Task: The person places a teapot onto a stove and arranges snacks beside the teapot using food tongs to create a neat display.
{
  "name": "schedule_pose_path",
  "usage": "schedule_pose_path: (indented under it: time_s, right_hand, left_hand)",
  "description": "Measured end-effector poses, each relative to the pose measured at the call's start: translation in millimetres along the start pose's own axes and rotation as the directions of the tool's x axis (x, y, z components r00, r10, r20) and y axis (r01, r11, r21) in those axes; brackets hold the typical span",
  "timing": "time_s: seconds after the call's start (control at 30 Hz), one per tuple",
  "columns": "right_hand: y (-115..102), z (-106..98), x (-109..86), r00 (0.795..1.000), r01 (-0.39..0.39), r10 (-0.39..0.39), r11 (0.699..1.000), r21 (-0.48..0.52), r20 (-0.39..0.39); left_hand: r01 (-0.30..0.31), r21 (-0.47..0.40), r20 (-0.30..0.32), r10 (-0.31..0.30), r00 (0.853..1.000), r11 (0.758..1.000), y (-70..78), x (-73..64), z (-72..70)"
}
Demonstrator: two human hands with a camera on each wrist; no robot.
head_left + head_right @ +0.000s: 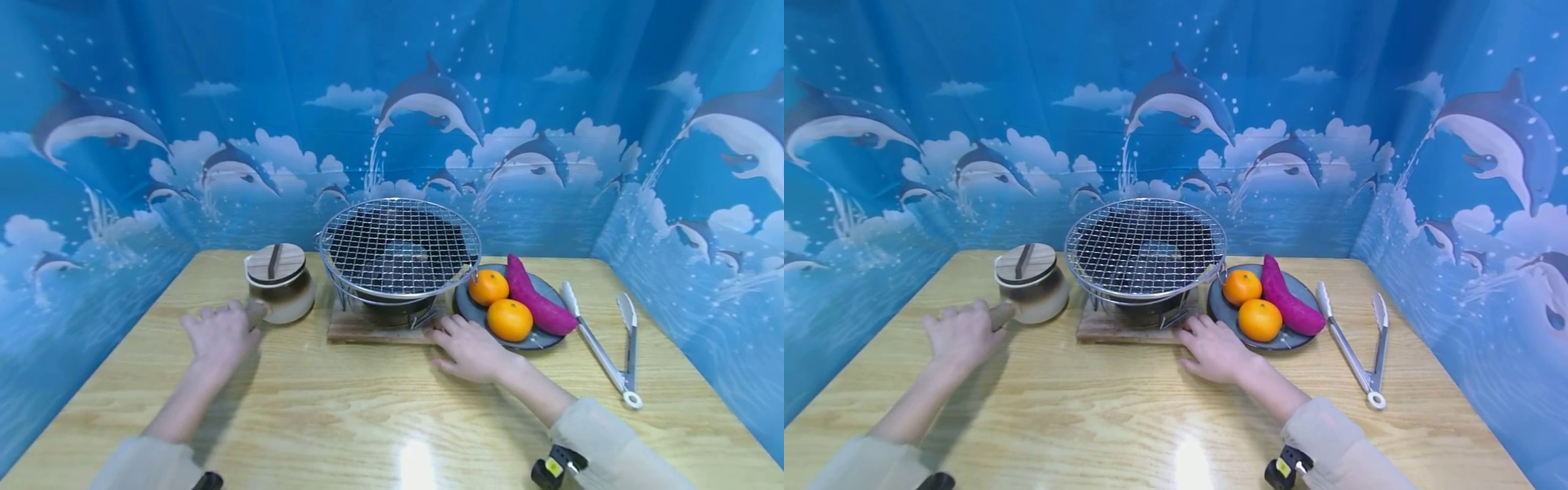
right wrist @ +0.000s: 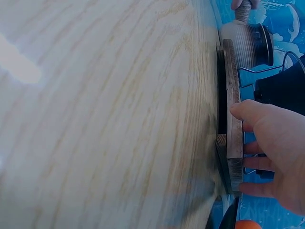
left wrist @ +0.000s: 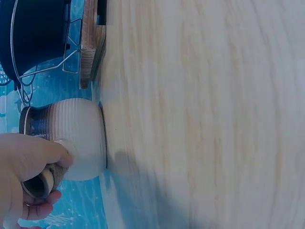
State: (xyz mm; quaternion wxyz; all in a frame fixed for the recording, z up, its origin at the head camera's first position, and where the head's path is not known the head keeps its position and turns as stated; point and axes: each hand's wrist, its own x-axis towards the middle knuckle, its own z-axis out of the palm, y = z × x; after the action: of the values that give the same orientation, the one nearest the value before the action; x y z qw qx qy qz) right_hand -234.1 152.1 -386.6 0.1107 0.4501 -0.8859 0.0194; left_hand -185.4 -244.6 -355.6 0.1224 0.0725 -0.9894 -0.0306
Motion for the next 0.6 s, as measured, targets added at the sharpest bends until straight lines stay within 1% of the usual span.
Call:
schedule_pose_path:
  time_s: [0.2, 0.37, 0.6]
  right_hand:
    - [-0.6, 1.3, -1.0, 1.000, -0.009, 0.009, 1.000, 0.006, 0.008]
    - [-0.9, 0.8, -0.7, 1.000, -0.012, 0.011, 1.000, 0.010, 0.014]
    - [-0.3, -1.0, 0.2, 1.000, -0.013, 0.013, 1.000, 0.008, 0.013]
  left_hand:
    - [-0.024, -0.017, -0.058, 0.023, 0.998, 1.000, -3.0, -1.1, 4.9]
    - [-0.035, -0.015, -0.083, 0.034, 0.996, 0.999, -4.4, -1.5, 5.9]
    - [-0.059, -0.020, -0.153, 0.055, 0.987, 0.998, -6.5, -2.6, 8.2]
